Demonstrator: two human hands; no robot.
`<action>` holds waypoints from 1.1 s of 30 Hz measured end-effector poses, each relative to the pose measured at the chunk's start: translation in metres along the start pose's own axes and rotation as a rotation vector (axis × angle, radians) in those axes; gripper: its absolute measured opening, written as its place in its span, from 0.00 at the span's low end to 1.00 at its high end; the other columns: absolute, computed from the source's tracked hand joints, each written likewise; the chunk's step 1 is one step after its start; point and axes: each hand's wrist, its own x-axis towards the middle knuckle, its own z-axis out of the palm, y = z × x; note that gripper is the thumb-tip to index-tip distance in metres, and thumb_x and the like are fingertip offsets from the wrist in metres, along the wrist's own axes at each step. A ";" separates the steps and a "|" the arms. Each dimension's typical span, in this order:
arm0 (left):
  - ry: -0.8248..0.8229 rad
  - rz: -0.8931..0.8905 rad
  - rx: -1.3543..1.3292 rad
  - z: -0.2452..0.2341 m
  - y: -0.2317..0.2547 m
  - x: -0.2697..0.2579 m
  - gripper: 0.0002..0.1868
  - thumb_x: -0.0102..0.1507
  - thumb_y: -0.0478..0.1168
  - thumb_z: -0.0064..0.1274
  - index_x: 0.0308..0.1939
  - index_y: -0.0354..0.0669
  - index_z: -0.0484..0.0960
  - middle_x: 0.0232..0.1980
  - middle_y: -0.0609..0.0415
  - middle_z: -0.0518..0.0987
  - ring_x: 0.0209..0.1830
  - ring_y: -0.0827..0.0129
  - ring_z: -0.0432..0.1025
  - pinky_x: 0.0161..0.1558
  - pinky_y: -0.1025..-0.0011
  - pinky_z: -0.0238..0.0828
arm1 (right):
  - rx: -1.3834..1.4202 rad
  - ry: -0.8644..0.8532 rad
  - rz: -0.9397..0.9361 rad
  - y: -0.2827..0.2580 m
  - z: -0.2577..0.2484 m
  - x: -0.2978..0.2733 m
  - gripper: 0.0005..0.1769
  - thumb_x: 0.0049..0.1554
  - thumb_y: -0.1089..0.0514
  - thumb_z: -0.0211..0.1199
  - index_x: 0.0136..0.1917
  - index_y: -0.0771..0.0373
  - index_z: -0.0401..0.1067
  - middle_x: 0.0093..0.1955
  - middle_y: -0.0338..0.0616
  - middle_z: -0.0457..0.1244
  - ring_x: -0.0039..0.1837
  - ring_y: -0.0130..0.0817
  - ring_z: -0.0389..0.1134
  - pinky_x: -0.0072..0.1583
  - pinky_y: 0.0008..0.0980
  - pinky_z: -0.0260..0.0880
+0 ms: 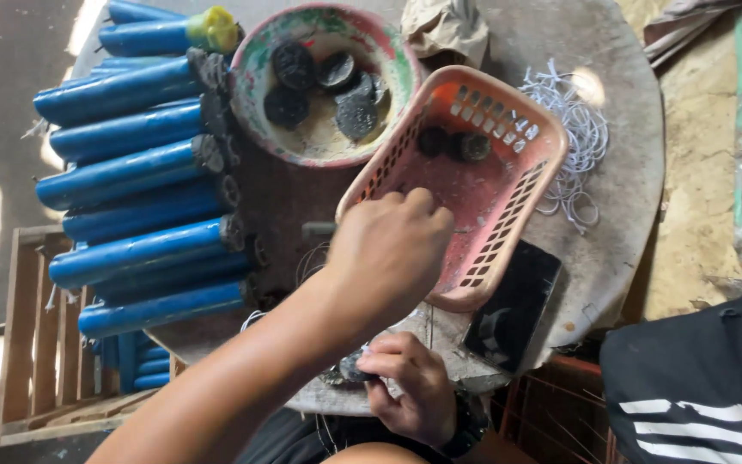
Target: Attaching candle wicks to metal or plastic bases by threading them through the center hole.
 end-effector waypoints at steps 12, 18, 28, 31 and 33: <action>-0.732 0.010 0.169 0.069 0.009 0.066 0.13 0.57 0.39 0.36 0.37 0.52 0.79 0.39 0.59 0.77 0.39 0.65 0.72 0.32 0.69 0.68 | 0.012 0.036 0.009 -0.005 -0.009 0.007 0.06 0.48 0.66 0.51 0.42 0.63 0.64 0.41 0.48 0.59 0.38 0.38 0.64 0.37 0.29 0.64; -0.380 -0.052 0.008 0.026 -0.009 0.034 0.11 0.54 0.34 0.33 0.32 0.42 0.72 0.27 0.49 0.76 0.26 0.52 0.72 0.22 0.59 0.64 | 0.094 0.015 0.080 -0.002 -0.007 0.004 0.09 0.47 0.65 0.49 0.43 0.61 0.64 0.41 0.46 0.58 0.42 0.39 0.64 0.43 0.31 0.66; 0.115 -0.177 -0.554 -0.051 -0.010 -0.083 0.03 0.51 0.35 0.43 0.27 0.43 0.65 0.26 0.51 0.69 0.23 0.56 0.65 0.25 0.62 0.57 | 0.938 0.311 0.708 -0.003 0.005 -0.006 0.14 0.49 0.57 0.55 0.47 0.65 0.59 0.34 0.41 0.55 0.26 0.19 0.45 0.28 0.17 0.42; 0.094 -0.202 -0.648 -0.049 -0.008 -0.119 0.05 0.51 0.34 0.45 0.30 0.45 0.68 0.29 0.56 0.70 0.25 0.64 0.67 0.26 0.70 0.61 | 1.002 0.337 0.857 -0.009 0.006 -0.001 0.16 0.48 0.61 0.51 0.51 0.63 0.57 0.38 0.43 0.53 0.28 0.25 0.53 0.28 0.17 0.53; 0.103 -0.216 -0.690 -0.042 -0.007 -0.135 0.04 0.51 0.33 0.45 0.30 0.45 0.69 0.29 0.56 0.71 0.24 0.66 0.67 0.26 0.73 0.61 | 0.990 0.327 0.879 -0.010 0.007 0.000 0.16 0.48 0.61 0.51 0.51 0.61 0.58 0.37 0.42 0.54 0.28 0.24 0.55 0.28 0.16 0.55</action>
